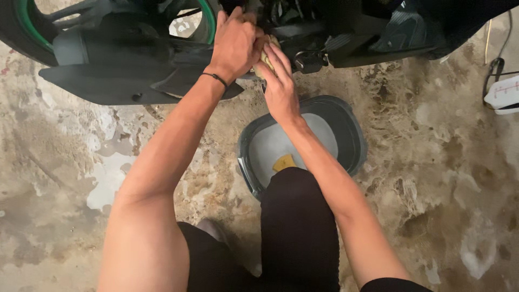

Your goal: The person kneels on the floor and wipes the lower fairing and front wheel area of a motorcycle using a yellow cloth. They repeatedly dip the cloth into a bucket of water to clean the vehicle's surfaces.

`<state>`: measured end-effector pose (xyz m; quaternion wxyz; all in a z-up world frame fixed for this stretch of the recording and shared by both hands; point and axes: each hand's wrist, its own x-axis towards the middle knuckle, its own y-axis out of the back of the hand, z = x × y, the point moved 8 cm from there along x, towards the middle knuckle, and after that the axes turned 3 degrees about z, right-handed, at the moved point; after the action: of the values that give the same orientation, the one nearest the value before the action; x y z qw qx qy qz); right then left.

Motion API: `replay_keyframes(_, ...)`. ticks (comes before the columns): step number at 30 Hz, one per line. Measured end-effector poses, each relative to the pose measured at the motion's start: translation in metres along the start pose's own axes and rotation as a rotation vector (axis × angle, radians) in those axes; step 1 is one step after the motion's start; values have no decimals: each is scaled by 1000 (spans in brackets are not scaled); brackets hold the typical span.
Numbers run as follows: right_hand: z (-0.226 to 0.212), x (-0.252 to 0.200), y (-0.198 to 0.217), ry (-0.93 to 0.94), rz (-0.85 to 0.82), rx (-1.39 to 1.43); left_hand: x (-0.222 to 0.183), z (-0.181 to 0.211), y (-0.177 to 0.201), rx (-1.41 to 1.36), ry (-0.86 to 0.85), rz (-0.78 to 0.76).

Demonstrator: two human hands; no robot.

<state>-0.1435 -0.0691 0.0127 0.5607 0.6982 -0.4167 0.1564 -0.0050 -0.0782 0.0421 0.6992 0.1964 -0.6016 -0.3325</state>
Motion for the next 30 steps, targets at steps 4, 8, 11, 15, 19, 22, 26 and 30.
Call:
replay_keyframes(4, -1, -2, 3, -8, -10, 1, -5, 7, 3, 44, -48, 39)
replay_keyframes(8, 0, -4, 8, -13, 0, -24, -8, 9, 0, -29, -59, 21)
replay_keyframes(11, -1, -6, 9, -37, -3, 17, -10, 10, 2, -36, -69, 34)
replay_keyframes(15, -4, -7, 18, -35, 27, 23, -7, 16, 5, -55, -71, 21)
replay_keyframes(19, 0, -12, 31, -84, 65, 65, -4, 26, -2, -74, -45, -64)
replay_keyframes(22, 2, -19, 39, -129, 109, 142, -1, 39, -10, -111, 17, -75)
replay_keyframes(26, 9, -26, 45, -222, 186, 180, 5, 44, -4, -108, 17, -3)
replay_keyframes(30, 20, -32, 38, -255, 192, 162, 15, 40, -3, -142, 41, -11)
